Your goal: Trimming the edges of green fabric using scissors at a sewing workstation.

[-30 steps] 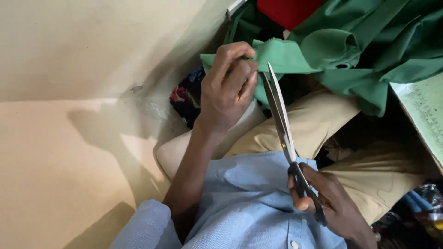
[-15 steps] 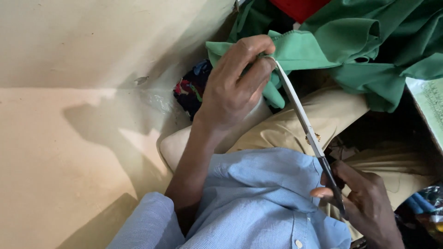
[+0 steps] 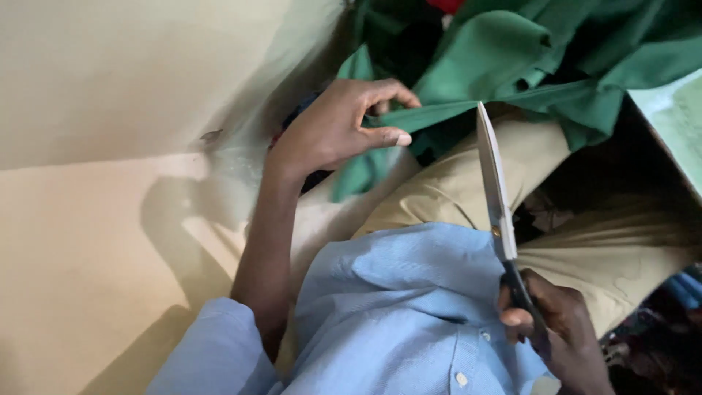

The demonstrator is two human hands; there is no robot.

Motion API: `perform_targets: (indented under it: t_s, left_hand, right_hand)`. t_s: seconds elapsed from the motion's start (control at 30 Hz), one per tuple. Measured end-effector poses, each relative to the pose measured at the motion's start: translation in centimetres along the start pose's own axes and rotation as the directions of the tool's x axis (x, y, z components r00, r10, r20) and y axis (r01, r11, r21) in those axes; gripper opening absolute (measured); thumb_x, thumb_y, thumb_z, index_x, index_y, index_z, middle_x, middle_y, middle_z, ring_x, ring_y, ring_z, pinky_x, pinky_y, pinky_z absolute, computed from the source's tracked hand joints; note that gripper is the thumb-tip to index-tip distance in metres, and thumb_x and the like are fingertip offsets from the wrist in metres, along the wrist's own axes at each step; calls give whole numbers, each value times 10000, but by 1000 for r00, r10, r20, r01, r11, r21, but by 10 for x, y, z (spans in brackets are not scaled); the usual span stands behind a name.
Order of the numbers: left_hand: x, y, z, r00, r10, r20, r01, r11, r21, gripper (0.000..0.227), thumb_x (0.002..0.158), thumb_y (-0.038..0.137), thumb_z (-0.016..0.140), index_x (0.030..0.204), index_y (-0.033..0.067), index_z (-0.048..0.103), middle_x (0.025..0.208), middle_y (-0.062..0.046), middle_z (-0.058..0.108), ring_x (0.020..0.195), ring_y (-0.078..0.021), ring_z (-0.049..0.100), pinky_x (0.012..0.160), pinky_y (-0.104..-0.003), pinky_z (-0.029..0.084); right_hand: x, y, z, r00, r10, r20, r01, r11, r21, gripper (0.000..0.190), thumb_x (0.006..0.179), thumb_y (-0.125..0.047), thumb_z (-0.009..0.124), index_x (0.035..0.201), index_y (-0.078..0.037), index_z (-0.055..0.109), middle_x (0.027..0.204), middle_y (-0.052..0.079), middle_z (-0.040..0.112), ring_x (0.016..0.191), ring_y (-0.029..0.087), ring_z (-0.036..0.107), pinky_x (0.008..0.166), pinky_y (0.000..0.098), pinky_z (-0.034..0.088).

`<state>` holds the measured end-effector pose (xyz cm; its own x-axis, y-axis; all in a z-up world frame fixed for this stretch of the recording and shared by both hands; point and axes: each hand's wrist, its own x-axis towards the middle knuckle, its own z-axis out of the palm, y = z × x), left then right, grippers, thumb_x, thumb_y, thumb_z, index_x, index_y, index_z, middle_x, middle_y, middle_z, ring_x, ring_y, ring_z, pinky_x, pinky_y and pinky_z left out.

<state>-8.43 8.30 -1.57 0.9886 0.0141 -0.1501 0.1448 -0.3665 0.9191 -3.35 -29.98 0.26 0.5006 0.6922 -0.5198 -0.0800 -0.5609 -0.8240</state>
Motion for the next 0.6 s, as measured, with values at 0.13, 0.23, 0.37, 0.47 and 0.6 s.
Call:
perform_targets:
  t_s: [0.13,0.23,0.37,0.47,0.6]
  left_hand:
    - [22,4,19,989,53,-136,-28,983,180,387,968,200,793,741,115,492,715,38,408,653,-79,368,598,-307,264]
    - [30,14,24,980,144,-138,-112,969,218,237,932,106,720,849,92,498,836,-16,475,749,-150,459,672,-335,353]
    - [39,23,38,952,201,-230,-139,956,258,203,934,60,783,1101,50,670,1063,-96,721,943,-242,711,777,-350,523]
    - [46,12,59,882,288,-373,-125,907,403,205,915,129,854,1037,86,695,983,-49,778,882,-231,766,692,-362,585]
    - [48,18,64,859,317,-402,-134,897,420,215,922,72,864,1045,79,688,952,-31,580,729,-192,640,622,-305,561]
  right_hand:
    - [-4,-1,14,998,10,-65,-3,995,100,465,859,-539,646,693,-105,645,455,8,628,436,101,562,454,273,425]
    - [-8,5,21,998,40,-54,-29,980,197,462,881,-524,638,751,-82,669,468,26,643,417,114,591,467,277,443]
    - [-1,-12,24,991,-121,63,103,965,241,618,941,-688,506,847,-94,647,547,-20,649,467,88,603,481,251,439]
    - [0,-19,27,991,-50,124,15,963,270,618,932,-681,500,923,-97,702,642,30,672,575,156,625,598,308,467]
    - [6,-25,26,986,-97,137,60,965,254,661,936,-730,466,913,-106,683,642,7,682,571,128,629,581,289,468]
